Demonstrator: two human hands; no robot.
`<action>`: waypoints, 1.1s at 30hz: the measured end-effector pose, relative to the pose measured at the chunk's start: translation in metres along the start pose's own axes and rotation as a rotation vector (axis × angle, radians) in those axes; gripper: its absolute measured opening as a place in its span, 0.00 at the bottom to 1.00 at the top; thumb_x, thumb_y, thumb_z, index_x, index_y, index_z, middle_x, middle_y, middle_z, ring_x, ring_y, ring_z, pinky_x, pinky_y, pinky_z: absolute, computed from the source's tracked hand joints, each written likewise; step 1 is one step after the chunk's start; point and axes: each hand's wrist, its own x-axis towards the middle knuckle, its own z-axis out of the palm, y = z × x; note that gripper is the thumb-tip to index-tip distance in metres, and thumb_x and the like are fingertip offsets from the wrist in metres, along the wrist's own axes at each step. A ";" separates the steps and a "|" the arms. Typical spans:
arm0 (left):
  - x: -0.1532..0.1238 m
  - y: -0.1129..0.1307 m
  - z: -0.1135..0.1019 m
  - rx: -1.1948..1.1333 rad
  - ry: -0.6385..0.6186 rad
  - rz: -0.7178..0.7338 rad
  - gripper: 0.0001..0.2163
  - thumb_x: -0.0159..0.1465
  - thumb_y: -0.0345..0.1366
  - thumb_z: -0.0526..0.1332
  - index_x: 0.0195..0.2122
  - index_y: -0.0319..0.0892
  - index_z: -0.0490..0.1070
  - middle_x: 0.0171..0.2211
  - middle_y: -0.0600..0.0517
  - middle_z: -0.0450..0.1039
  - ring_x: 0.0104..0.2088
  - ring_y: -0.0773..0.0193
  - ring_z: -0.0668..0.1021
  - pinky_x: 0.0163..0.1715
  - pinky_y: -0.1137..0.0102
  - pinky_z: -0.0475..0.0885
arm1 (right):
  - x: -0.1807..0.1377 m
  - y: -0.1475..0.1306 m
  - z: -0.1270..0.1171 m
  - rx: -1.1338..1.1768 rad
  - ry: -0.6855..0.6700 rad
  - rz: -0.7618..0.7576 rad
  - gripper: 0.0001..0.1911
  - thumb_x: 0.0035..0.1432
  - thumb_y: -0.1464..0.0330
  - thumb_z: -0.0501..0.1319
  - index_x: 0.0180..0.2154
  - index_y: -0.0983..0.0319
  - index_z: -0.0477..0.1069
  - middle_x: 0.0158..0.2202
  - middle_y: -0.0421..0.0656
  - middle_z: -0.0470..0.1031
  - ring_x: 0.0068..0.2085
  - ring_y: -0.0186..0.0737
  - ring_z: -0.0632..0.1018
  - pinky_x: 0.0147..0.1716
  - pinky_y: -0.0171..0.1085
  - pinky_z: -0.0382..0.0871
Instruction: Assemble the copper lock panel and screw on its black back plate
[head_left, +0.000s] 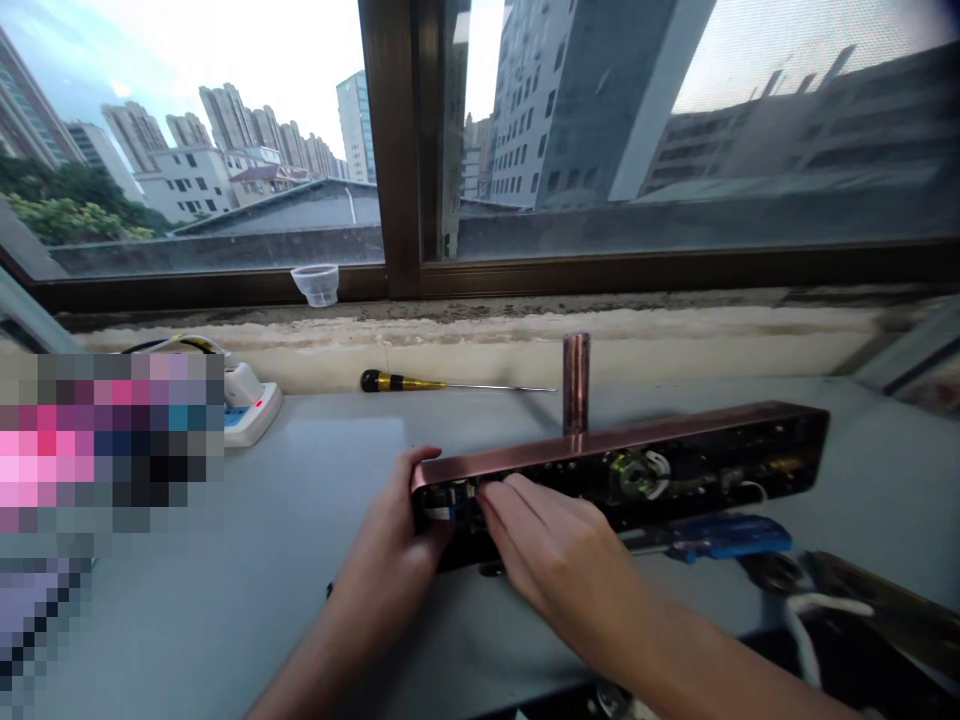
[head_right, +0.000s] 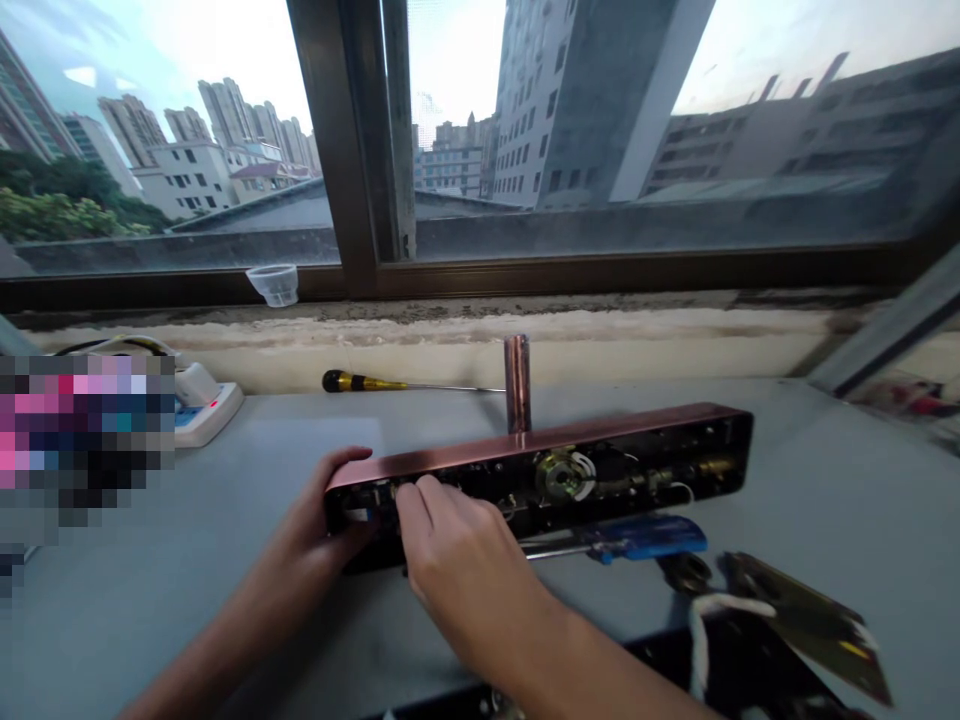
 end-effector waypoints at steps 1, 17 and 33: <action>0.000 0.001 0.000 0.002 0.002 0.004 0.20 0.52 0.24 0.53 0.47 0.43 0.57 0.38 0.51 0.70 0.37 0.62 0.71 0.41 0.65 0.65 | 0.000 0.000 0.001 -0.007 0.008 -0.012 0.14 0.58 0.78 0.46 0.27 0.65 0.67 0.22 0.42 0.66 0.23 0.37 0.69 0.21 0.36 0.58; -0.001 0.000 0.002 0.207 0.154 0.185 0.17 0.55 0.32 0.58 0.47 0.46 0.61 0.44 0.49 0.71 0.43 0.58 0.73 0.43 0.61 0.67 | -0.015 0.037 -0.063 0.221 -0.191 0.054 0.12 0.59 0.74 0.48 0.36 0.62 0.70 0.32 0.42 0.73 0.31 0.33 0.74 0.31 0.32 0.68; -0.001 0.010 0.006 0.696 0.345 0.618 0.10 0.58 0.28 0.57 0.41 0.42 0.66 0.44 0.47 0.69 0.45 0.59 0.72 0.43 0.65 0.68 | -0.040 0.056 -0.041 0.241 -0.392 0.059 0.09 0.58 0.77 0.51 0.31 0.65 0.69 0.28 0.42 0.68 0.31 0.36 0.70 0.30 0.34 0.64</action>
